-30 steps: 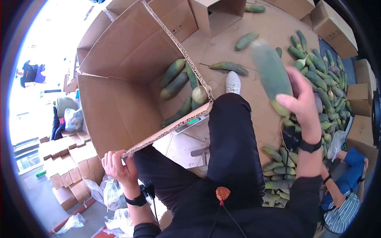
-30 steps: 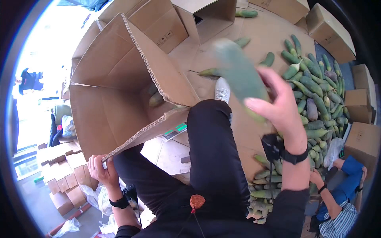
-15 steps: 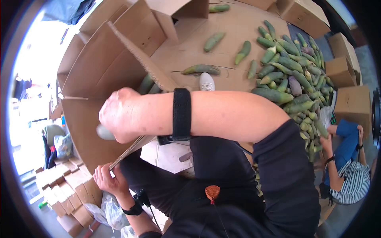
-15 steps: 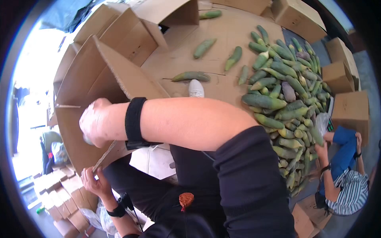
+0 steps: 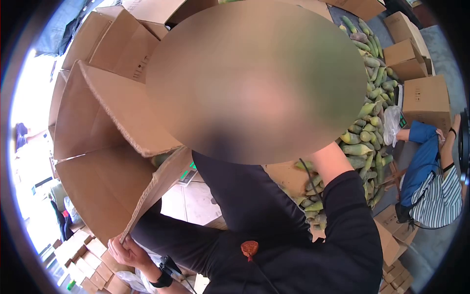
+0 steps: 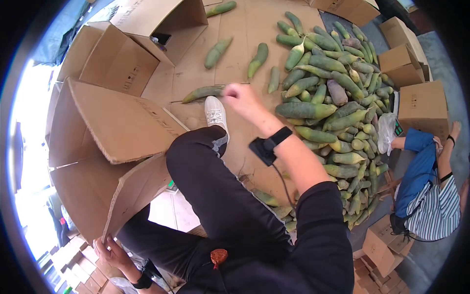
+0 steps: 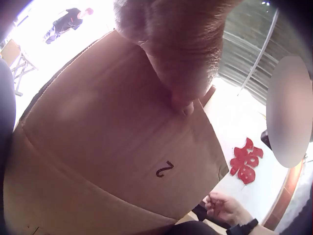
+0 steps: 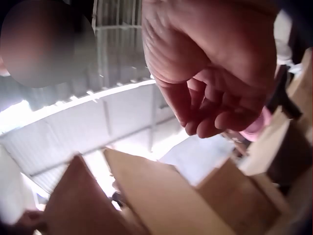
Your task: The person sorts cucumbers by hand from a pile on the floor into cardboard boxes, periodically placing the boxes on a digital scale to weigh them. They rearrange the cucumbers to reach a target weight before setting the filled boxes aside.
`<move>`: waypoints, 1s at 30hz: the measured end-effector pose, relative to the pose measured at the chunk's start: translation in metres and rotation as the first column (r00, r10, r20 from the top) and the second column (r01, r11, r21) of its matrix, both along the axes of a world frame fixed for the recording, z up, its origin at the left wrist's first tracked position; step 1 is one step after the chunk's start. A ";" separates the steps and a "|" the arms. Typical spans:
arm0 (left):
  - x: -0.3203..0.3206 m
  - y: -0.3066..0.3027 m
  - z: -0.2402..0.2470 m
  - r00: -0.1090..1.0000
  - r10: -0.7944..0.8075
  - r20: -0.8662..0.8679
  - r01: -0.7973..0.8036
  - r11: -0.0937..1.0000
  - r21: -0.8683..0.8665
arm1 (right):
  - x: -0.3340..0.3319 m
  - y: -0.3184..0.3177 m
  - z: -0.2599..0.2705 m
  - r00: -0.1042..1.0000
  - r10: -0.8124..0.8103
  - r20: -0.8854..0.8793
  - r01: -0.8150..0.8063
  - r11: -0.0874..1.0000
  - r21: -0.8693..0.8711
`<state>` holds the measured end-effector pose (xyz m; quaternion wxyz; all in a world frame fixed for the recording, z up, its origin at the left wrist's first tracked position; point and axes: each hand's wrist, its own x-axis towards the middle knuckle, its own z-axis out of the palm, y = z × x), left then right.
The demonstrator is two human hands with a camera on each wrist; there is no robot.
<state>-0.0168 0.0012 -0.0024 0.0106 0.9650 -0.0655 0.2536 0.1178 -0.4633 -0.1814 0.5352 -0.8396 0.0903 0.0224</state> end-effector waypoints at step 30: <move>0.004 -0.011 0.012 0.970 0.170 -0.173 -0.188 0.978 -0.091 | -0.153 -0.150 -0.126 0.703 -0.415 -0.577 -0.148 0.709 -0.690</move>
